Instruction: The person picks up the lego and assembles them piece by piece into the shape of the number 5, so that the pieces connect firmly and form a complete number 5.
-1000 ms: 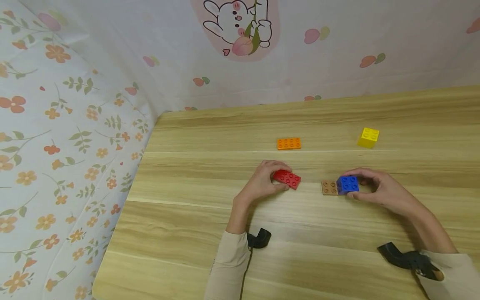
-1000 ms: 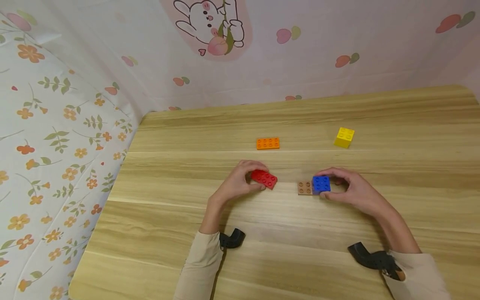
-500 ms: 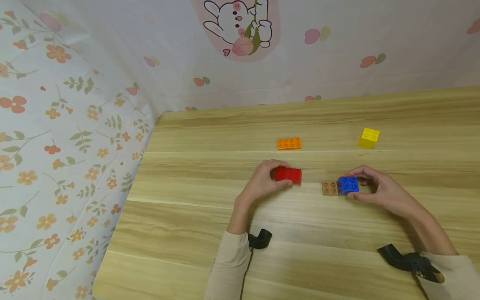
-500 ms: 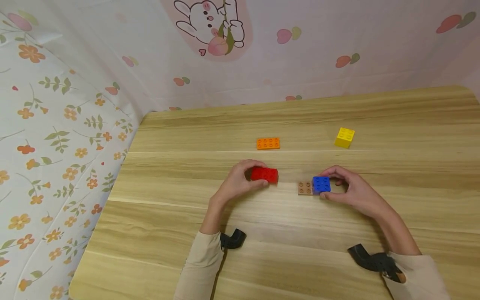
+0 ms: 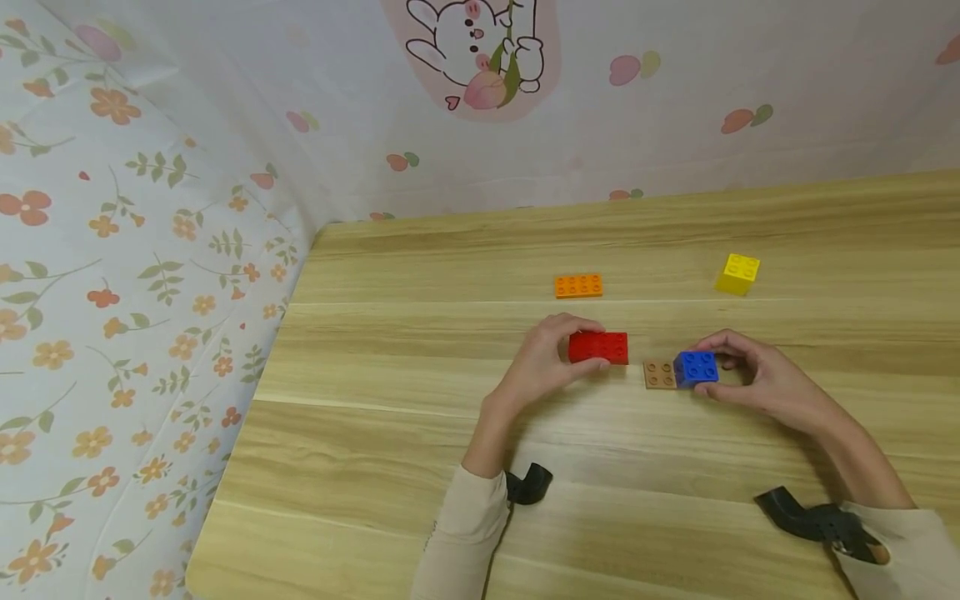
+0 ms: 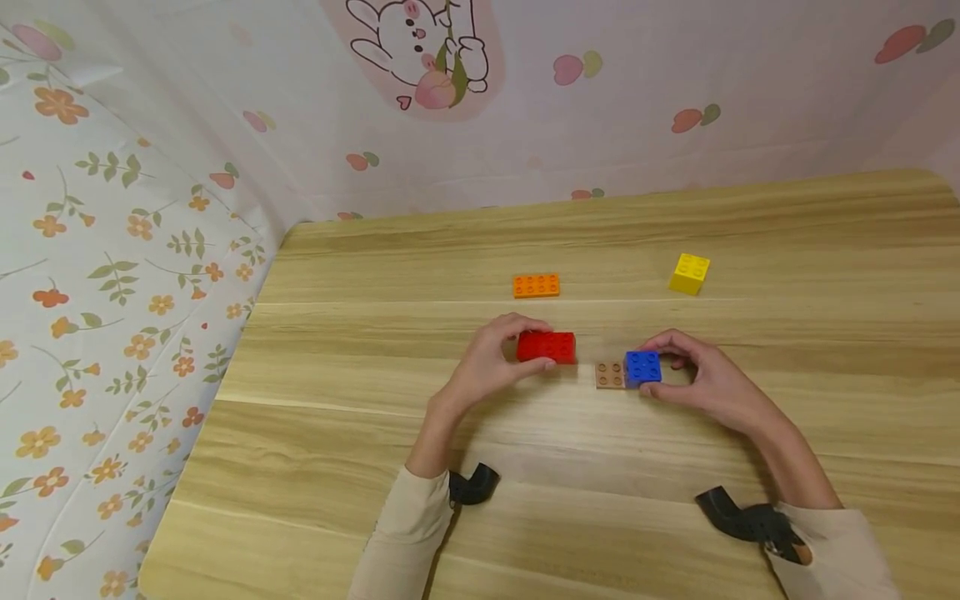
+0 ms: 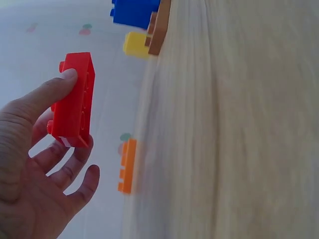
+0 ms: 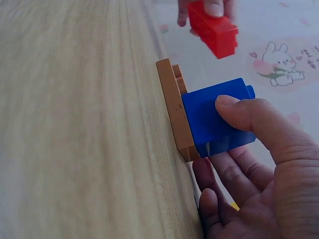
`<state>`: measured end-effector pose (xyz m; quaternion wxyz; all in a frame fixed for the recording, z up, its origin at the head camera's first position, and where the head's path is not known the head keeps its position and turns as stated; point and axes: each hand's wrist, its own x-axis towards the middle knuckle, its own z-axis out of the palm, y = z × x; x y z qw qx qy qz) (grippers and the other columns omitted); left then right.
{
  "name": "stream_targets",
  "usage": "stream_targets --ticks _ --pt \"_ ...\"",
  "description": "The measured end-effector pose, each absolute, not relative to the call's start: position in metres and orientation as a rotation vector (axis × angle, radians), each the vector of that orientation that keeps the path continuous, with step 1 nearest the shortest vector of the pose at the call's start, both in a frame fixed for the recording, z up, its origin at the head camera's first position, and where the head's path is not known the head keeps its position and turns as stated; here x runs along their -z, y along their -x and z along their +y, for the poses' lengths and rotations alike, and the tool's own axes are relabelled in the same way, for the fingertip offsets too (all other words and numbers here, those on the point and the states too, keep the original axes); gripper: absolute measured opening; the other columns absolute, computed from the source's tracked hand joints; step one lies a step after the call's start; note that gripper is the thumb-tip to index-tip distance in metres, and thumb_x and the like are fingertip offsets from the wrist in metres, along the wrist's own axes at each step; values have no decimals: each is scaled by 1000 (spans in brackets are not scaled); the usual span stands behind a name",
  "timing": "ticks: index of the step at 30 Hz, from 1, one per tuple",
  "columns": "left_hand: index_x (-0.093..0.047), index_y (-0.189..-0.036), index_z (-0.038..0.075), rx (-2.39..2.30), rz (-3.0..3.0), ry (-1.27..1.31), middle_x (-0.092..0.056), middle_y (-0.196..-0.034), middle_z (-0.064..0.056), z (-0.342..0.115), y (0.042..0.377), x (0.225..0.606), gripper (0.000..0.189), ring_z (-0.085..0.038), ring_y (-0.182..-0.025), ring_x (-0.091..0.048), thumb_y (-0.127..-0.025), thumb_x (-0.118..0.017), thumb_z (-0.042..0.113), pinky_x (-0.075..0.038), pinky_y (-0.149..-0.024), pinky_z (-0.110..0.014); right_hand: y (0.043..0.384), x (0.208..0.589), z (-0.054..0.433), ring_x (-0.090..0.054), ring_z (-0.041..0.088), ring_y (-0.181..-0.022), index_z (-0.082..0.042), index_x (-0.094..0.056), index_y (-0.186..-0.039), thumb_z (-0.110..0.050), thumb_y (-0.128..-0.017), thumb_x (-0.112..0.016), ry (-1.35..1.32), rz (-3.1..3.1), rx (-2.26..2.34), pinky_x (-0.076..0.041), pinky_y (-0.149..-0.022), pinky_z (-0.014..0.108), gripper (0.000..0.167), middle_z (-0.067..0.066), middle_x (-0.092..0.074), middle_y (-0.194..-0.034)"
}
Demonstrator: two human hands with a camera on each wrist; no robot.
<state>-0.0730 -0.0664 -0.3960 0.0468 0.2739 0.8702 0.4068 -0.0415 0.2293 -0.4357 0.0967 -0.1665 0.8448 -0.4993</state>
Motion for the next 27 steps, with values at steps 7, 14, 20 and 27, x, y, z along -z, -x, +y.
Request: stream_targets --ticks 7,14,20,27 --pt "-63 -112 8 -1229 2637 -876 -60 -110 1 -55 67 390 36 -8 -103 -50 -80 -74 23 -42 -89 -21 41 436 230 -52 8 -88 -9 -56 -114 -7 -79 -74 496 2502 1482 -40 -72 17 40 -2 -58 -104" --pt "-64 -112 9 -1225 2677 -930 -60 -109 2 -42 64 387 36 -7 -103 -50 -80 -75 23 -38 -86 -13 41 436 231 -52 9 -88 -9 -56 -115 -7 -79 -74 503 2497 1485 -40 -72 16 41 -4 -58 -105" --pt "-64 -111 9 -1230 2696 -984 -60 -109 1 -29 61 384 37 -7 -102 -50 -80 -75 24 -36 -85 -10 40 435 230 -51 8 -94 -10 -56 -119 -6 -78 -75 514 2489 1512 -39 -76 15 46 -3 -56 -112" --pt "-65 -112 11 -1186 2732 -986 -61 -108 4 -16 58 385 37 -5 -99 -50 -81 -73 30 -34 -84 -8 42 428 233 -49 12 -111 -4 -47 -129 7 -78 -69 614 2372 1678 -40 -82 14 56 9 -52 -125"
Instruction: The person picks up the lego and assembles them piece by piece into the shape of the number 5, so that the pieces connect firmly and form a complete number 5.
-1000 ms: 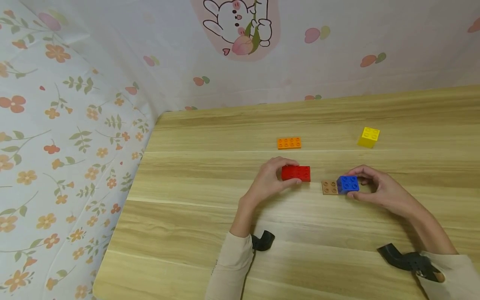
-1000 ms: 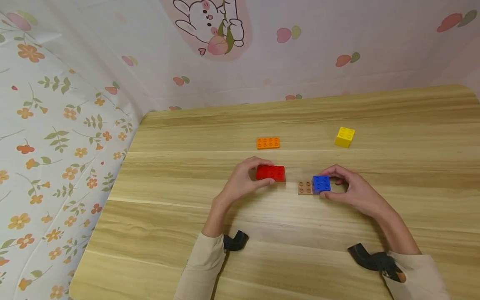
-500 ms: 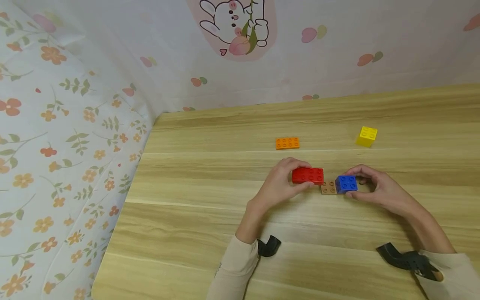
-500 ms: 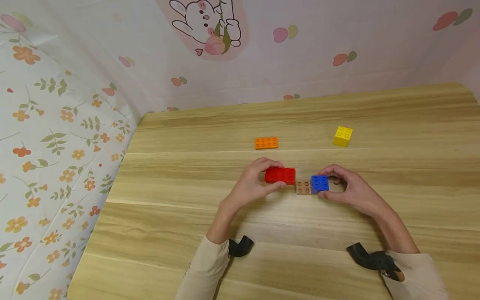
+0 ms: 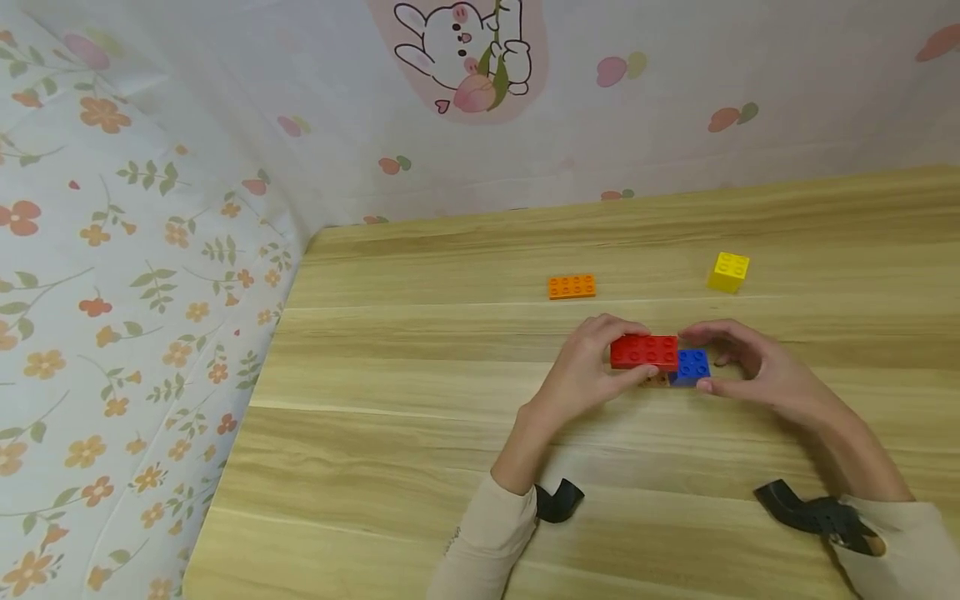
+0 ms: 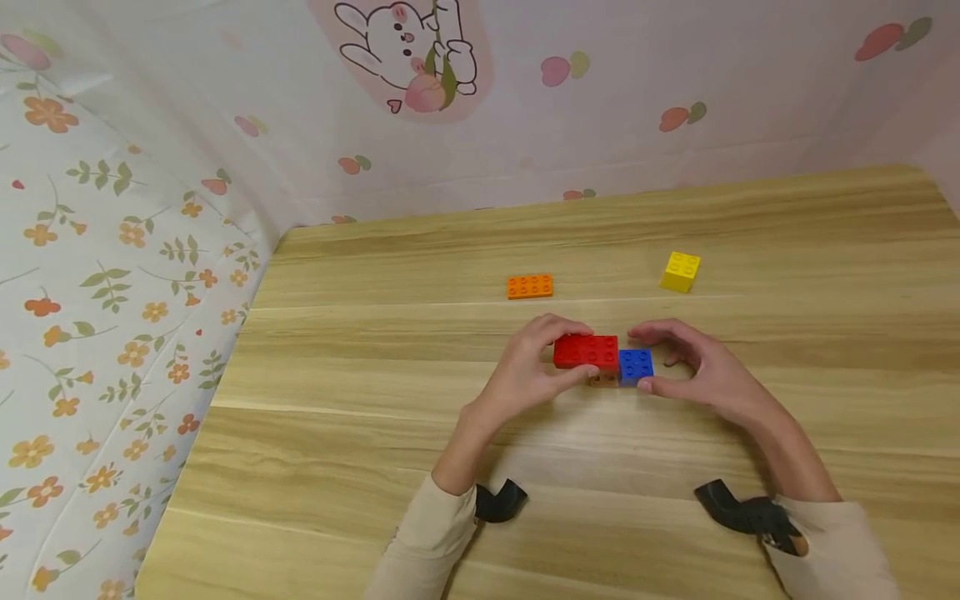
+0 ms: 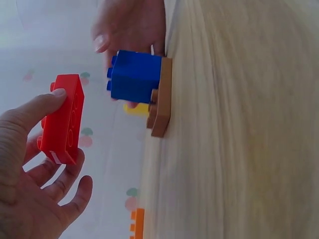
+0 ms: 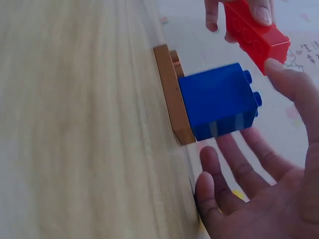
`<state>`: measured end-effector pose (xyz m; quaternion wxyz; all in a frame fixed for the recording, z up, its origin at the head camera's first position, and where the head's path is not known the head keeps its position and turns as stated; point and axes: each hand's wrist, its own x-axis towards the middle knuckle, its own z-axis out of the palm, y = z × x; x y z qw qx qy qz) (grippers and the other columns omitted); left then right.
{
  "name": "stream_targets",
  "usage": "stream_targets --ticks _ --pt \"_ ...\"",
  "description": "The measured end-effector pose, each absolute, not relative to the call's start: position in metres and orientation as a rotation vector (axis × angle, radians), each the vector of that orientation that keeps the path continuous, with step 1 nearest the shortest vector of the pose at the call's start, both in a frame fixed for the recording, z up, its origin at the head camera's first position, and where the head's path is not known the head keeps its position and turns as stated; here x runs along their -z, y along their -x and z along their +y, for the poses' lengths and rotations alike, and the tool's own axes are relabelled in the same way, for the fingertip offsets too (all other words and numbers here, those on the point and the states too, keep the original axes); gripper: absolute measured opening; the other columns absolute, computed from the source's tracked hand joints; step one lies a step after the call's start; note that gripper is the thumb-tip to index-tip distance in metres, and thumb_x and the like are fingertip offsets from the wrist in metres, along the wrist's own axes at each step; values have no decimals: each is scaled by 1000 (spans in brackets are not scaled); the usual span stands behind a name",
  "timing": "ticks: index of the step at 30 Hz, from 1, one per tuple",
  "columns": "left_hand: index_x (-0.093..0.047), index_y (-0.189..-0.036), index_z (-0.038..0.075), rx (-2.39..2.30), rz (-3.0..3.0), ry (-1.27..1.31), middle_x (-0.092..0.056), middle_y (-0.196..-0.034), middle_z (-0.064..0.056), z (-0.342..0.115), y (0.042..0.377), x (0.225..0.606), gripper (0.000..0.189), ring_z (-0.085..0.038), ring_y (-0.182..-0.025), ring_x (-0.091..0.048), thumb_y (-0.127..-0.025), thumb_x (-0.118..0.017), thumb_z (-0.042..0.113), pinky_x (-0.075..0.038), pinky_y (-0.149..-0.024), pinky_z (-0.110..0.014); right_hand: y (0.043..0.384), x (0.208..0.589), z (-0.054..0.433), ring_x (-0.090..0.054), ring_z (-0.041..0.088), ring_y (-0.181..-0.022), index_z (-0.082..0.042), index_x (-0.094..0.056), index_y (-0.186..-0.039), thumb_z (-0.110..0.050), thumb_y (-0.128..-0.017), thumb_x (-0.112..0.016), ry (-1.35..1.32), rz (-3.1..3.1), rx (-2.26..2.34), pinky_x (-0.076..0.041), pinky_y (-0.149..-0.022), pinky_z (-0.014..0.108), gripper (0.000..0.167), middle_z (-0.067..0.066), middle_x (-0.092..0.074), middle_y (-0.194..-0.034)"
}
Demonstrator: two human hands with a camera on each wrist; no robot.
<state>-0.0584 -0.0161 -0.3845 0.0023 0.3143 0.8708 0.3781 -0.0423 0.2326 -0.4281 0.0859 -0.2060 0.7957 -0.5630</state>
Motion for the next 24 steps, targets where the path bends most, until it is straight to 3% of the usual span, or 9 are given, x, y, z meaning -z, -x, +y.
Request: stream_targets --ticks 6,19,24 --pt "-65 -111 9 -1219 2714 -1006 -61 -107 2 -11 56 386 38 -6 -97 -49 -80 -75 28 -34 -83 -9 40 418 230 -50 12 -112 -1 -49 -126 10 -78 -68 610 2376 1742 -41 -83 15 52 10 -53 -123" --pt "-64 -112 9 -1221 2694 -1030 -61 -107 3 -5 54 388 38 -3 -99 -49 -80 -75 27 -33 -86 -9 34 406 218 -46 18 -89 -7 -63 -108 7 -71 -76 561 2521 1741 -33 -74 26 42 3 -61 -106" --pt "-62 -117 7 -1295 2603 -1045 -59 -112 -1 -9 57 389 42 -6 -102 -50 -80 -75 20 -38 -89 -15 34 404 219 -46 19 -89 -5 -63 -108 9 -71 -75 583 2511 1768 -34 -74 26 41 6 -61 -105"
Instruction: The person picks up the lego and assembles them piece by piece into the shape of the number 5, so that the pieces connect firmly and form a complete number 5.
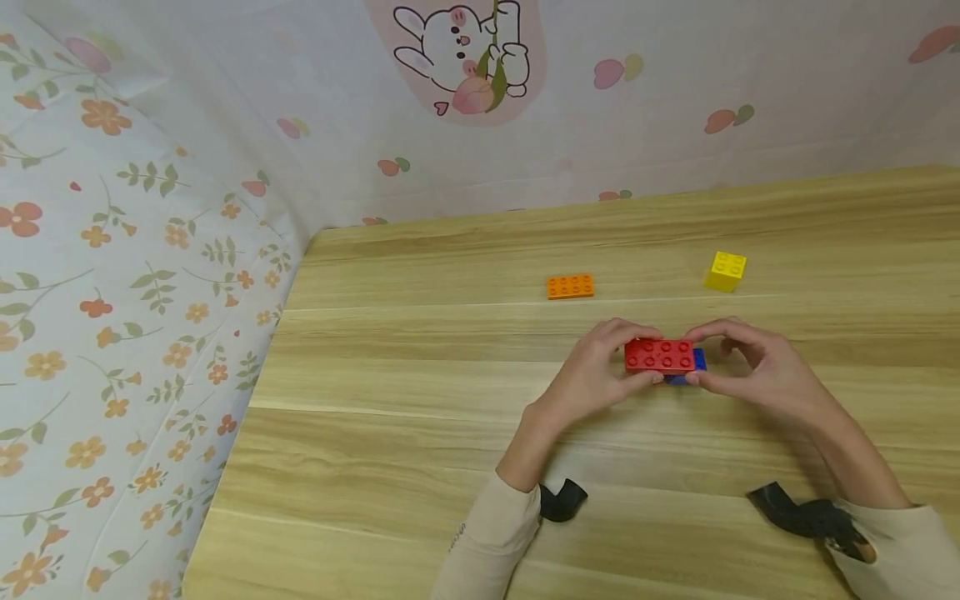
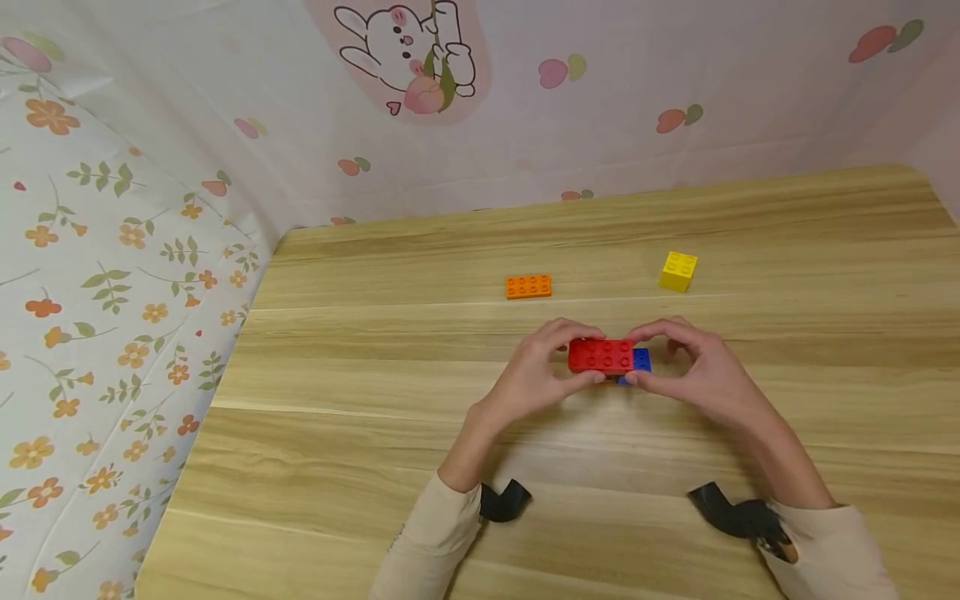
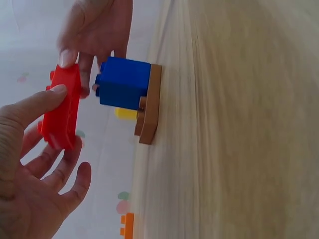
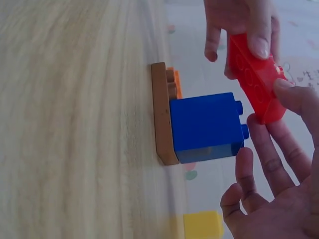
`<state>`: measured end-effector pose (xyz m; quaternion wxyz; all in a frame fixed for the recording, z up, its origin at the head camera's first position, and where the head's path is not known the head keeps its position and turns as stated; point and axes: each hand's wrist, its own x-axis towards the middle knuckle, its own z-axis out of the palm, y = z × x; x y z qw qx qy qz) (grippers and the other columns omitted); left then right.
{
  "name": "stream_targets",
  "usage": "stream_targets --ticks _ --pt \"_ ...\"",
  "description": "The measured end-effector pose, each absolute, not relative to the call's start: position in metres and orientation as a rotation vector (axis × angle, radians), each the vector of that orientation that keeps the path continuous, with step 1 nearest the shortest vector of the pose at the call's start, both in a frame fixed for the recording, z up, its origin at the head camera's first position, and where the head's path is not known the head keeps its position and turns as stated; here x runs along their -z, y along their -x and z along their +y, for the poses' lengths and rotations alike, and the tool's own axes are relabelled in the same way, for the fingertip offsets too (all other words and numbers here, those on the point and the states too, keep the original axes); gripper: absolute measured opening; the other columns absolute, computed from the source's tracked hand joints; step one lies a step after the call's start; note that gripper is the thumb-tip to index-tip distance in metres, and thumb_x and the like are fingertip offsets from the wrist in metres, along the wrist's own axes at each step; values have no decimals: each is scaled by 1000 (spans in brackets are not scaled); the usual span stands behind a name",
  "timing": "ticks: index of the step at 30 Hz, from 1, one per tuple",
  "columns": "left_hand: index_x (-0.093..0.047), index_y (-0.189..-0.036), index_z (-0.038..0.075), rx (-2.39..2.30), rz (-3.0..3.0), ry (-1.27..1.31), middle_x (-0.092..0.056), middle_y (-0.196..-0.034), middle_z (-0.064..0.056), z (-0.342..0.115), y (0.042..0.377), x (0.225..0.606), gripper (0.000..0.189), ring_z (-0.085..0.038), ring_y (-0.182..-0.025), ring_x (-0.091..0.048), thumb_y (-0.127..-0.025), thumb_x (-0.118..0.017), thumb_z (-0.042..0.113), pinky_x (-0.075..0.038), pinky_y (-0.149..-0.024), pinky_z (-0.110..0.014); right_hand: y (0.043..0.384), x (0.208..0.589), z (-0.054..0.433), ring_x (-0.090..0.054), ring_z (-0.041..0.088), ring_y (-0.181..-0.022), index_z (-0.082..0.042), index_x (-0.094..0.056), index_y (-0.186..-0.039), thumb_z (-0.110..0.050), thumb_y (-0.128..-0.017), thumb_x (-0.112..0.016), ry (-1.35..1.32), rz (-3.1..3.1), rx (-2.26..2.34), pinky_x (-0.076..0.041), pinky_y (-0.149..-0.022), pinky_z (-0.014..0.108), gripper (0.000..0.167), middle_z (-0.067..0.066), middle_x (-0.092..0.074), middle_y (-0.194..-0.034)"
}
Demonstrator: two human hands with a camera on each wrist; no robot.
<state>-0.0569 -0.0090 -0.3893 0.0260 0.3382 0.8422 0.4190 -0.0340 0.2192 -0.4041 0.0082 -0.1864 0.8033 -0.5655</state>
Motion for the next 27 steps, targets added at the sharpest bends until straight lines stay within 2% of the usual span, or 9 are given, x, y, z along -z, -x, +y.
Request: stream_targets --ticks 8,17,27 --pt "-62 -118 9 -1303 2580 -991 -60 -110 1 -15 63 393 42 -10 -93 -55 -80 -75 18 -41 -83 -15 35 402 228 -46 20 -99 -6 -62 -108 9 -73 -73 514 2519 1758 -35 -80 20 39 4 -60 -110" --pt "-63 -117 10 -1306 2574 -978 -61 -107 3 -15 64 396 41 -8 -90 -56 -79 -75 19 -42 -81 -14 36 402 230 -51 15 -97 -4 -60 -111 8 -73 -73 533 2576 1709 -39 -74 20 43 1 -60 -109" --pt "-63 -115 10 -1320 2554 -993 -61 -110 3 -13 64 399 41 -7 -89 -57 -78 -77 21 -42 -81 -14 35 402 234 -49 16 -97 -8 -62 -106 7 -72 -75 537 2578 1661 -38 -75 18 39 1 -59 -109"
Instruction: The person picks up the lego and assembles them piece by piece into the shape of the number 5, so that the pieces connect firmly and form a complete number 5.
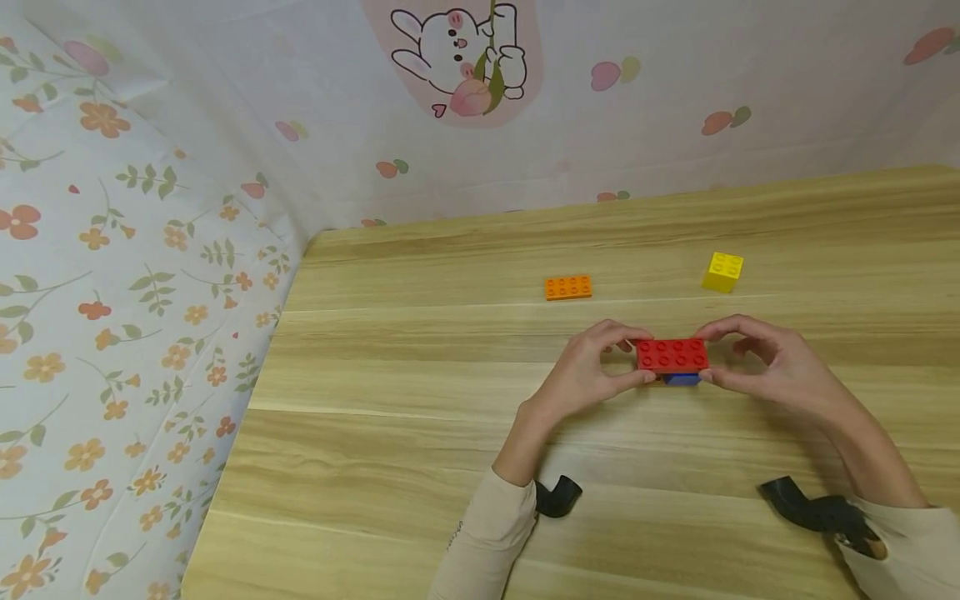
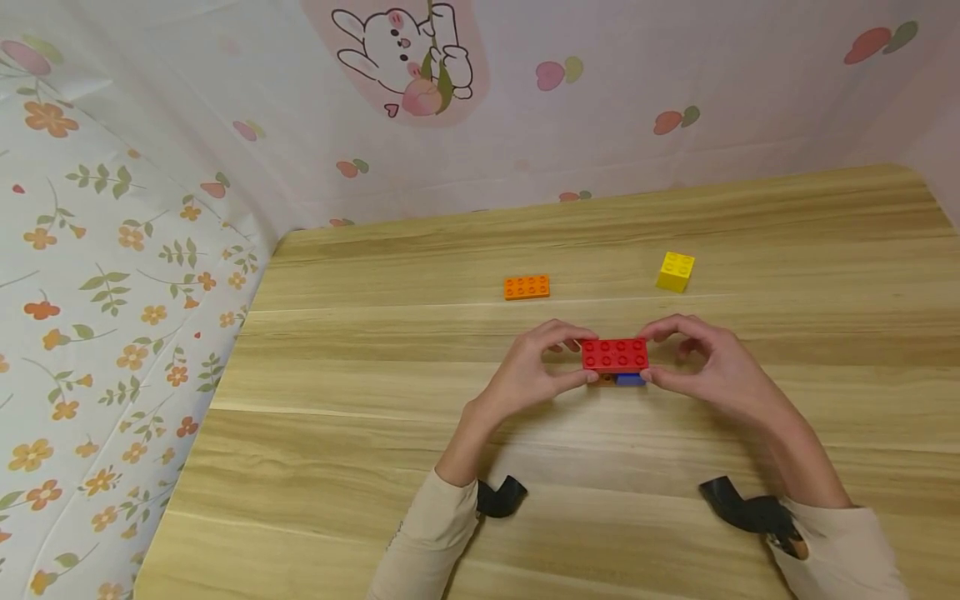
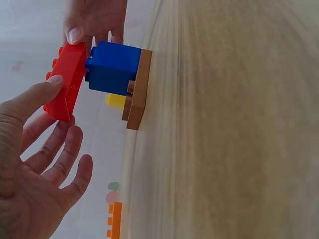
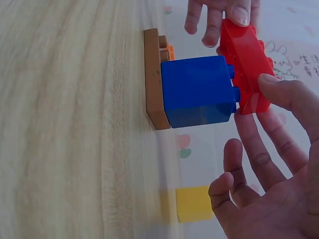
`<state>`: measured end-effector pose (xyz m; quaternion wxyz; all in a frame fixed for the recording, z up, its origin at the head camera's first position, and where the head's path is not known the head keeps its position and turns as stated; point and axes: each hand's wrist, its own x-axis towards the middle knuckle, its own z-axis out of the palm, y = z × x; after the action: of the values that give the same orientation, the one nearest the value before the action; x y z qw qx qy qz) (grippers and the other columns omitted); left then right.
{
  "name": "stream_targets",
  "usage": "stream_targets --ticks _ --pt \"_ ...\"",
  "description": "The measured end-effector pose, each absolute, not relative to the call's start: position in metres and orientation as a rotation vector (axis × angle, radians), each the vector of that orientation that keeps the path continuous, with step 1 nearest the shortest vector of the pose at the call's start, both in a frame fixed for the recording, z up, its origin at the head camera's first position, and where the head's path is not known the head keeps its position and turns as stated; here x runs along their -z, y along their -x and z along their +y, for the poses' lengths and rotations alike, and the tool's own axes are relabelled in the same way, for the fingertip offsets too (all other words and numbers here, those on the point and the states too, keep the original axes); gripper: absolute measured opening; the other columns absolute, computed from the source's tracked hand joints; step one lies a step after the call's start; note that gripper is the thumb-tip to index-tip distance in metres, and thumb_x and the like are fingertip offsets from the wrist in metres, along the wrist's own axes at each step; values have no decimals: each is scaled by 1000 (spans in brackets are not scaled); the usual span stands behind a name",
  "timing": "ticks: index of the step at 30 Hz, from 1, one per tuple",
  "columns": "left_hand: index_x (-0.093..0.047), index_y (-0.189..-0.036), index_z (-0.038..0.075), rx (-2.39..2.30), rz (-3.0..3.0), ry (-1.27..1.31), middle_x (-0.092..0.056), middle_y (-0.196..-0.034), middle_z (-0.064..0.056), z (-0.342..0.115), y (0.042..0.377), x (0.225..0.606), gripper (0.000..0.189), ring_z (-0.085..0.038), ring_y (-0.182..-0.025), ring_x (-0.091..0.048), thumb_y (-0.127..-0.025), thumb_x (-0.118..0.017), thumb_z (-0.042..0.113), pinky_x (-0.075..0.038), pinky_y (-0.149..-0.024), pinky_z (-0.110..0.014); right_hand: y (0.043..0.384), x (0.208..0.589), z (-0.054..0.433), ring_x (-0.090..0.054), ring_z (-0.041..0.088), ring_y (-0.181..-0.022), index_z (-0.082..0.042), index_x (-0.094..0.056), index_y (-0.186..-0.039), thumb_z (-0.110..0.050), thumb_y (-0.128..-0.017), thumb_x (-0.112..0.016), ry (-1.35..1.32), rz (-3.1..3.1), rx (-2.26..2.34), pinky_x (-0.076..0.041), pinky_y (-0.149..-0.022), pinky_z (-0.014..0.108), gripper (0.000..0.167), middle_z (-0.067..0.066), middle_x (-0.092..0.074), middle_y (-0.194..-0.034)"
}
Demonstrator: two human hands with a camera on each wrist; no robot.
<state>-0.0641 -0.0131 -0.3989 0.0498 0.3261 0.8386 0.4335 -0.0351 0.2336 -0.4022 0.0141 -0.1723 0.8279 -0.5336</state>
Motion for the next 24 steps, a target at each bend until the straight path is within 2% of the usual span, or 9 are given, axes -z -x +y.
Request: stream_targets --ticks 9,24 --pt "-63 -115 8 -1345 2544 -1010 -61 -110 0 -12 64 401 41 -10 -89 -58 -78 -77 19 -43 -82 -15 36 404 235 -49 14 -96 -10 -62 -106 6 -72 -75 530 2588 1639 -38 -75 17 40 3 -59 -107" --pt "-63 -115 10 -1316 2517 -983 -60 -110 2 -11 64 403 39 -6 -89 -57 -79 -76 18 -43 -81 -13 35 403 236 -50 13 -94 -9 -62 -106 4 -71 -77 517 2619 1593 -38 -75 15 40 -1 -60 -105"
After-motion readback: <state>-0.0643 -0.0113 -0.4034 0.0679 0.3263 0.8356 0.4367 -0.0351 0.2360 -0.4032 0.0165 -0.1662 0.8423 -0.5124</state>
